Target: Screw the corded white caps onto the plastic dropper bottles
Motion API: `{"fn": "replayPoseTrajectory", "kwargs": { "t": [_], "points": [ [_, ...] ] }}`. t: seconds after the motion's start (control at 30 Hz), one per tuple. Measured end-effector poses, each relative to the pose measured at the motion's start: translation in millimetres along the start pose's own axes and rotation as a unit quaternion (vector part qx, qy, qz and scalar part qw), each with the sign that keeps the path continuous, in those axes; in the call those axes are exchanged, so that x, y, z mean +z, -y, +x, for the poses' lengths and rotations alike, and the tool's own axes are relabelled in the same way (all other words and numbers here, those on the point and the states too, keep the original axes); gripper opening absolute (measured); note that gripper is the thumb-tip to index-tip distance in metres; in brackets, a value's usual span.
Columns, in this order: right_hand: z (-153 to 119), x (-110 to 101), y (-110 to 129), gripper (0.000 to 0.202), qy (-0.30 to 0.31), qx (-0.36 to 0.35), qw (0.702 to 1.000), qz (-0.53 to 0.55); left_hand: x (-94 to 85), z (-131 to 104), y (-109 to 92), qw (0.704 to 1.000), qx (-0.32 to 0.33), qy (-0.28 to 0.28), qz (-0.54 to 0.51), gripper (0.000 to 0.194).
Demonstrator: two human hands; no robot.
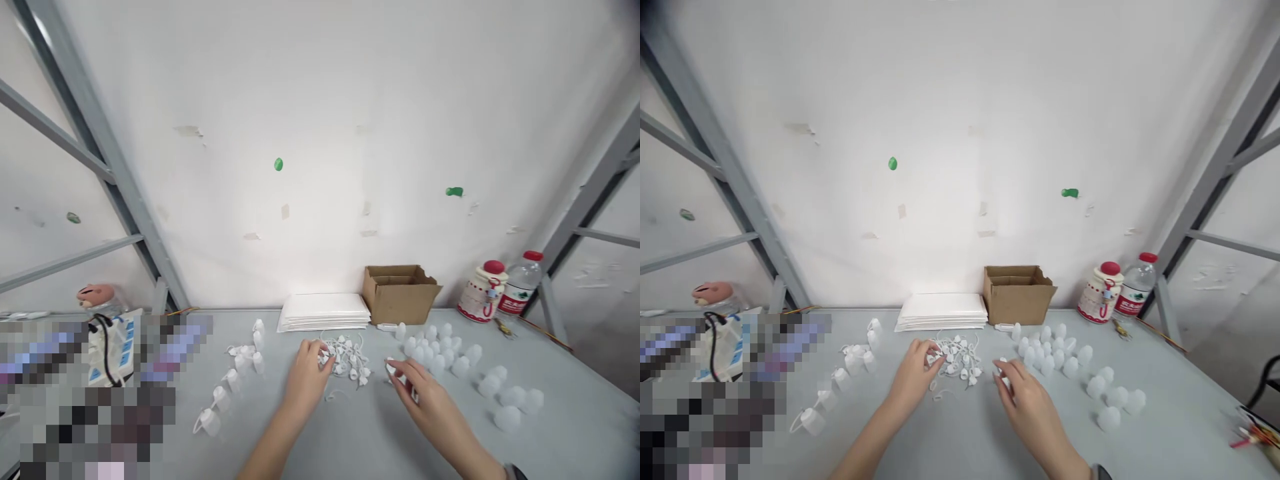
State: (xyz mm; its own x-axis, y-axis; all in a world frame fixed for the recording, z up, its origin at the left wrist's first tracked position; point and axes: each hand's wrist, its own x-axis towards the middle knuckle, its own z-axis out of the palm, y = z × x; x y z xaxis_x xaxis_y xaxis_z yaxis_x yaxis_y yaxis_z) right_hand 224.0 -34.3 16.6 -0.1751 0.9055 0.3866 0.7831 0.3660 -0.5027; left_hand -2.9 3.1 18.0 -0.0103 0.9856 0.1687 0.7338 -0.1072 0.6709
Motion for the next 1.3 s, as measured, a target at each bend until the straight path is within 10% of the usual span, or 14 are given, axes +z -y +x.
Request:
{"fn": "replayPoseTrajectory", "kwargs": {
  "t": [0.17, 0.33, 0.5, 0.93, 1.17, 1.3],
  "points": [
    [-28, -25, -44, 0.032, -0.089, 0.117, 0.988, -0.045, 11.5, -7, -2, 0.993, 0.018, 0.047, 0.106, 0.023],
    [-18, -37, -60, 0.044, -0.159, 0.086, 0.950, -0.255, -3.8, 0, 3, 0.994, -0.040, 0.035, 0.095, 0.018],
    [-4, -31, -65, 0.037, -0.133, 0.098, 0.920, -0.356, -11.8, 4, 9, 0.989, -0.047, 0.114, 0.082, 0.008],
    [-4, -18, -72, 0.021, -0.080, 0.117, 0.925, -0.353, 1.2, 1, 8, 0.992, -0.026, 0.098, 0.078, 0.004],
    [0, -21, -43, 0.024, -0.117, 0.109, 0.981, -0.112, 3.8, 0, 5, 0.992, -0.019, 0.089, 0.082, 0.011],
    [17, -24, 4, 0.017, -0.029, 0.112, 0.986, 0.118, 7.2, 0, 7, 0.994, -0.013, 0.080, 0.073, 0.004]
  ]
}}
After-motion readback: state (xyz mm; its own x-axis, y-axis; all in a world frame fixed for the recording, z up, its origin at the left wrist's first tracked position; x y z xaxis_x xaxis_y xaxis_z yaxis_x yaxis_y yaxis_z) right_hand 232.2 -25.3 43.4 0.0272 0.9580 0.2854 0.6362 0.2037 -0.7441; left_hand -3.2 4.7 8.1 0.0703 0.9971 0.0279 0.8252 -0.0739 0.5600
